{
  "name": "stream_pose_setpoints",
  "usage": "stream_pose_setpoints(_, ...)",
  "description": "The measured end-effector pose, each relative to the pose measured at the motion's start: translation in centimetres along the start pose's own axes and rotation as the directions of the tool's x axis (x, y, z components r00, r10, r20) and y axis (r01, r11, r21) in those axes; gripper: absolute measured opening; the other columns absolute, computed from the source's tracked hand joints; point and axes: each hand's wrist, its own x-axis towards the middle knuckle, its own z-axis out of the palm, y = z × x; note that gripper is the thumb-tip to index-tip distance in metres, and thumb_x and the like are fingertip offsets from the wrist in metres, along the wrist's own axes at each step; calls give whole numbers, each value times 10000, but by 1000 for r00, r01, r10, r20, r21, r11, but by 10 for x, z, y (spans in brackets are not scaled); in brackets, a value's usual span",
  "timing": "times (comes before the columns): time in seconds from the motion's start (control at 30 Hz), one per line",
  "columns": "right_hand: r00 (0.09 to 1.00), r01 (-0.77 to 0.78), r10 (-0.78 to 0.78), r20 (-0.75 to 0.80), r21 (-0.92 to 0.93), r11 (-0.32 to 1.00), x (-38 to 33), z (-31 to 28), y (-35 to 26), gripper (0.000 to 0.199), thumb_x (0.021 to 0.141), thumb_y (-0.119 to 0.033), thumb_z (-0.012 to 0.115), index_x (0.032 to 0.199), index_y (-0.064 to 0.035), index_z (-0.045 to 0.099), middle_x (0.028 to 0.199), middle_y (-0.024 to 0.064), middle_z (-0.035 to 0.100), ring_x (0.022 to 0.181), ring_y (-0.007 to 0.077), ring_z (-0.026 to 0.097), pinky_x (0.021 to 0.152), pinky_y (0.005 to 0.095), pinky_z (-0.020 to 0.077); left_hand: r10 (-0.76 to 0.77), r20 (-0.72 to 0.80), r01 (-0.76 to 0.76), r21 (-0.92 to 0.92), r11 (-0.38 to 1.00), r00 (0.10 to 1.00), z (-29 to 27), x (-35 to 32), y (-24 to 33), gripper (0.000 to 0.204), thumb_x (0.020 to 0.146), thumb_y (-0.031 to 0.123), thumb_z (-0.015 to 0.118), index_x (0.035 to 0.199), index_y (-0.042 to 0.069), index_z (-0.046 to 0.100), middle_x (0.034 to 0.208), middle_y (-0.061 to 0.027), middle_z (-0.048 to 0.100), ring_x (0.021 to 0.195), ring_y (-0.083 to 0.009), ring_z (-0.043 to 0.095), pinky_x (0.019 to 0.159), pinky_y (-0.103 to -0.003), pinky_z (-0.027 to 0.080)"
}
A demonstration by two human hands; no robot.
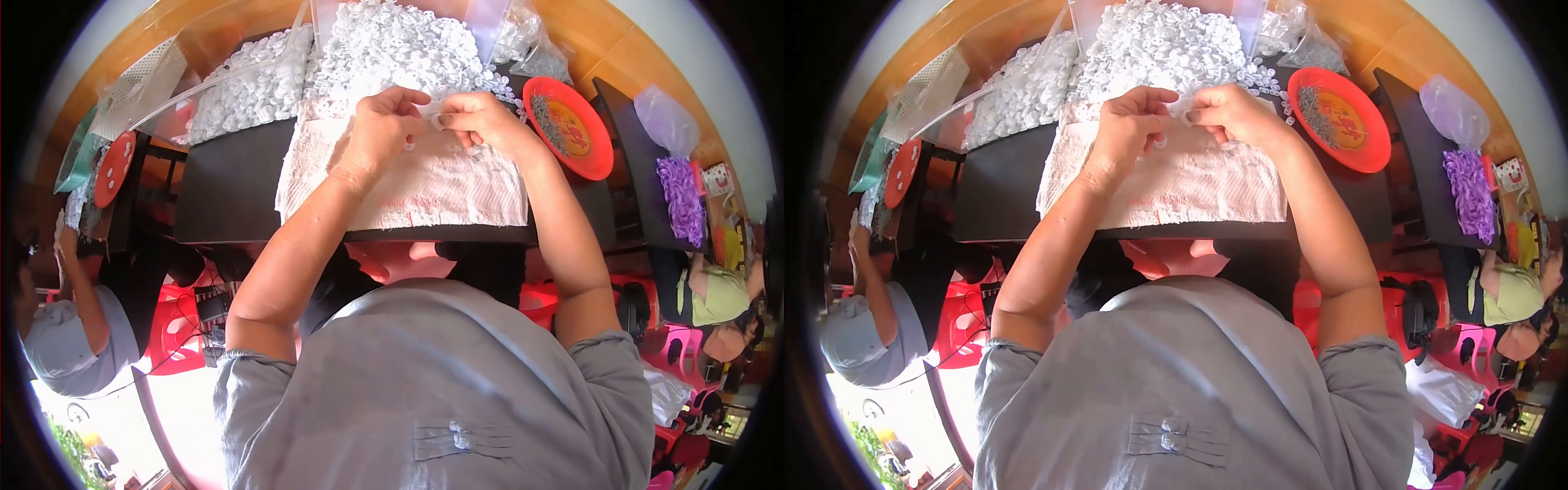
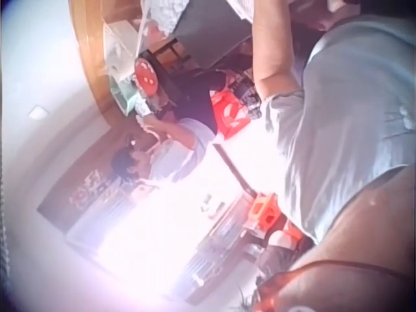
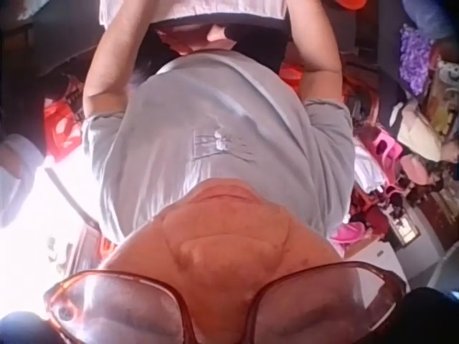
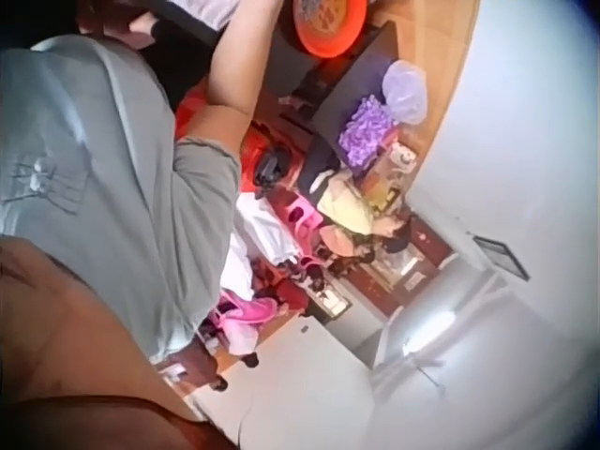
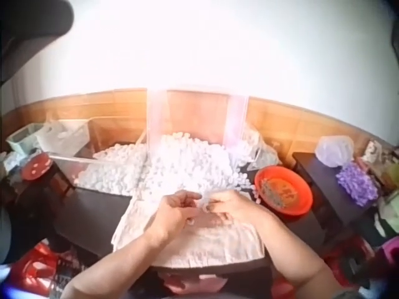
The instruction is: Manually assembling small white plastic hardware components at a workbench.
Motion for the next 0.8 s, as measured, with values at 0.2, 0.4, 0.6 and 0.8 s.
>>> stream_pose_setpoints(0.2,999,44,-45,17,70,997,-11,1,-5,231,880,-243,637,755,-48,625,543,1,541,471,49,453,443,205,308,167,168,-205,244,948,972,9,-8,-4,265,795,-24,682,1056,14,657,800,6,605,688,-43,528,637,-192,467)
stream_pose_setpoints(0.4,997,56,-62,35,135,989,-18,-7,-9,251,875,-268,643,762,-43,635,546,6,561,467,48,462,443,200,309,244,224,-313,355,881,943,10,-10,-4,240,809,-15,700,1042,3,643,860,-16,647,764,-57,584,700,-211,498)
stream_pose_setpoints(0.6,998,50,-57,29,218,975,-23,-4,-16,233,862,-260,658,777,-44,643,560,2,564,475,50,474,450,198,307,349,223,-407,331,851,910,10,-12,-5,238,769,-4,733,978,-16,618,842,-82,627,686,-115,594,641,-260,504)
stream_pose_setpoints(0.8,999,39,-44,15,246,968,-25,4,-25,228,873,-237,633,782,-28,646,568,-1,553,488,49,482,453,200,305,432,205,-477,309,823,878,11,-14,-4,243,761,-7,741,960,7,603,816,-62,618,662,-125,600,620,-261,505)
